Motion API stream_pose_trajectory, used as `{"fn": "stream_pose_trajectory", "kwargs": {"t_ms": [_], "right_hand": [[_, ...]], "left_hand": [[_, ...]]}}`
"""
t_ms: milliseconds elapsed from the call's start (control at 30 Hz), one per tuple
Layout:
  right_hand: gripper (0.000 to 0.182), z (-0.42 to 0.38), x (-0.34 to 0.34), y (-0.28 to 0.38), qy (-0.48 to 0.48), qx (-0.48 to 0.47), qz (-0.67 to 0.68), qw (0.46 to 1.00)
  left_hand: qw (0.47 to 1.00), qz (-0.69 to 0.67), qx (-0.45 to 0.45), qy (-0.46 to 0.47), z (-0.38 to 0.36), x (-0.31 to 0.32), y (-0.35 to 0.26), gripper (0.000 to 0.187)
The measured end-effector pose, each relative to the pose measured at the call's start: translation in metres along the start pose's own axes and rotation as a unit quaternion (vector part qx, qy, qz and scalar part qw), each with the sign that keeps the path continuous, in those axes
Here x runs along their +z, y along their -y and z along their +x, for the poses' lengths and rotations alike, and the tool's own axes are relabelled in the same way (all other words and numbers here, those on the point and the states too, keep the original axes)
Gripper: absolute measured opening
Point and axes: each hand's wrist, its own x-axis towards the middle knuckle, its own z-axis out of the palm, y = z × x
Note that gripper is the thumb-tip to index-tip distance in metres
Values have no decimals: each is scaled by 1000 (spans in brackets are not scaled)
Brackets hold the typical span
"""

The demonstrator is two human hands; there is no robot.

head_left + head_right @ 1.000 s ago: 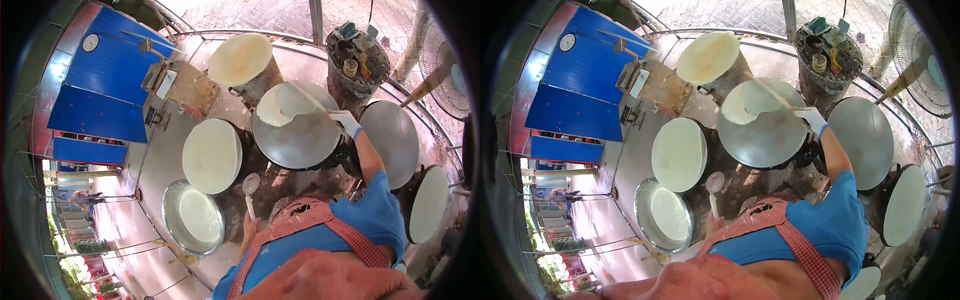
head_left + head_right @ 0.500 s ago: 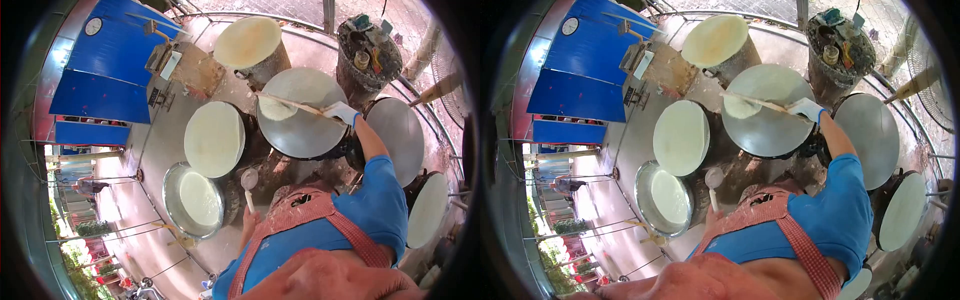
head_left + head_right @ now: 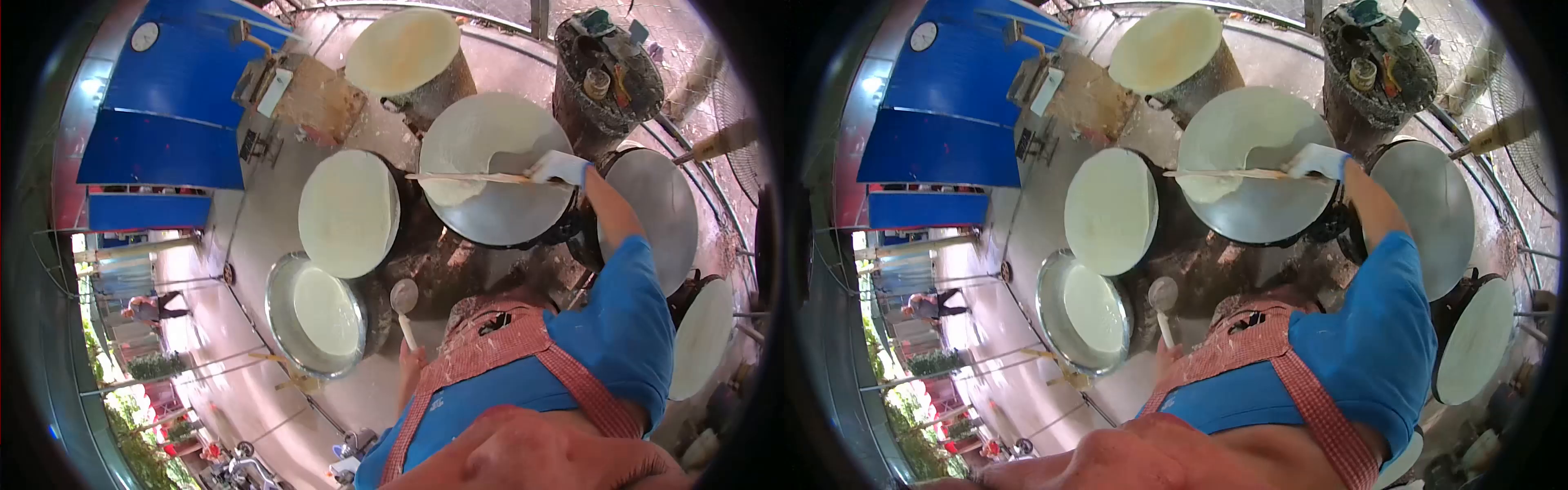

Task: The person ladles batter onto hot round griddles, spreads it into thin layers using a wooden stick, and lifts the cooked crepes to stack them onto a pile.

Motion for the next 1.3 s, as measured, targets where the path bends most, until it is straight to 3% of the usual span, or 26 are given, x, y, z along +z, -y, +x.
{"fn": "stream_pose_trajectory", "kwargs": {"t_ms": [33, 100, 133, 233, 267, 300, 333, 367, 433, 467, 500, 533, 567, 633, 667, 700, 733, 767, 800, 833, 867, 933, 967, 1033, 1167, 1300], "right_hand": [[15, -17, 2, 9, 41, -80, -18, 996], [17, -71, -6, 65, 52, 294, 107, 948], [17, -72, -10, 95, 20, 472, 156, 867], [23, -41, -16, 82, -7, 474, -33, 880], [24, -24, -19, 66, 1, 234, -82, 969], [25, -8, -21, 49, -13, -20, -150, 988], [31, 9, -9, 49, -95, 184, 80, 975], [31, 18, -6, 66, -101, 185, 78, 974], [25, 20, 5, 102, 20, 389, 76, 918], [20, -3, 7, 82, 52, 285, 39, 956], [23, -37, 1, 71, 133, 66, -97, 984], [26, -71, -3, 61, 134, -168, -226, 950], [21, -105, -8, 85, 230, -86, -307, 920], [40, -201, 19, 126, 101, 256, -202, 940], [40, -228, 46, 170, -35, 377, 15, 925], [40, -247, 77, 213, -178, 468, 229, 835], [36, -253, 127, 219, -337, 434, 280, 787], [33, -241, 168, 241, -370, 394, 349, 766], [31, -228, 208, 263, -398, 351, 417, 738], [32, -240, 239, 209, -440, 454, 192, 751], [33, -215, 279, 178, -459, 355, 27, 814], [36, -131, 339, 165, -477, 327, -46, 814], [32, -98, 363, 138, -511, 246, -98, 818], [32, -58, 374, 132, -376, 347, -314, 800], [32, -107, 356, 167, -336, 459, -366, 737], [28, -105, 344, 190, -478, 417, -261, 728]], "left_hand": [[1000, 8, 18, 16, 1, -2, 6, 60], [999, 2, 25, 23, -7, -3, 19, 60], [1000, -14, 10, 13, -7, -1, 18, 59], [999, -47, -10, 2, -15, 2, 10, 59], [999, -33, -29, 2, -18, -1, 6, 60], [999, -19, -47, 3, -18, -1, 5, 60], [999, -18, -45, 8, -15, -4, 13, 60], [999, -47, -27, 9, -11, -14, 25, 61], [998, -60, -12, 13, -14, -36, 26, 62], [997, -79, 0, 12, -11, -43, 28, 62], [994, -104, 9, 12, -10, -46, 29, 62], [994, -107, 2, 16, -9, -53, 30, 62], [998, -57, 5, 35, -8, -60, 24, 61], [998, 7, -17, 62, 0, -76, 16, 61], [998, 8, -18, 65, 8, -85, 19, 61], [995, -39, -32, 86, 16, -97, 23, 61], [995, -20, -35, 93, 21, -106, 21, 58], [993, 65, -7, 97, 30, -114, 21, 54], [993, 20, 4, 116, 32, -127, 27, 51], [991, -7, -27, 132, 30, -132, 21, 51], [991, -17, -31, 130, 26, -134, 16, 52], [989, -2, -26, 149, 18, -139, 4, 53], [989, 11, -18, 147, 10, -139, -3, 53], [988, 23, -26, 154, 1, -150, -6, 55], [982, 10, -23, 186, 2, -165, 9, 66], [978, -15, -25, 205, -13, -169, 10, 54]]}}
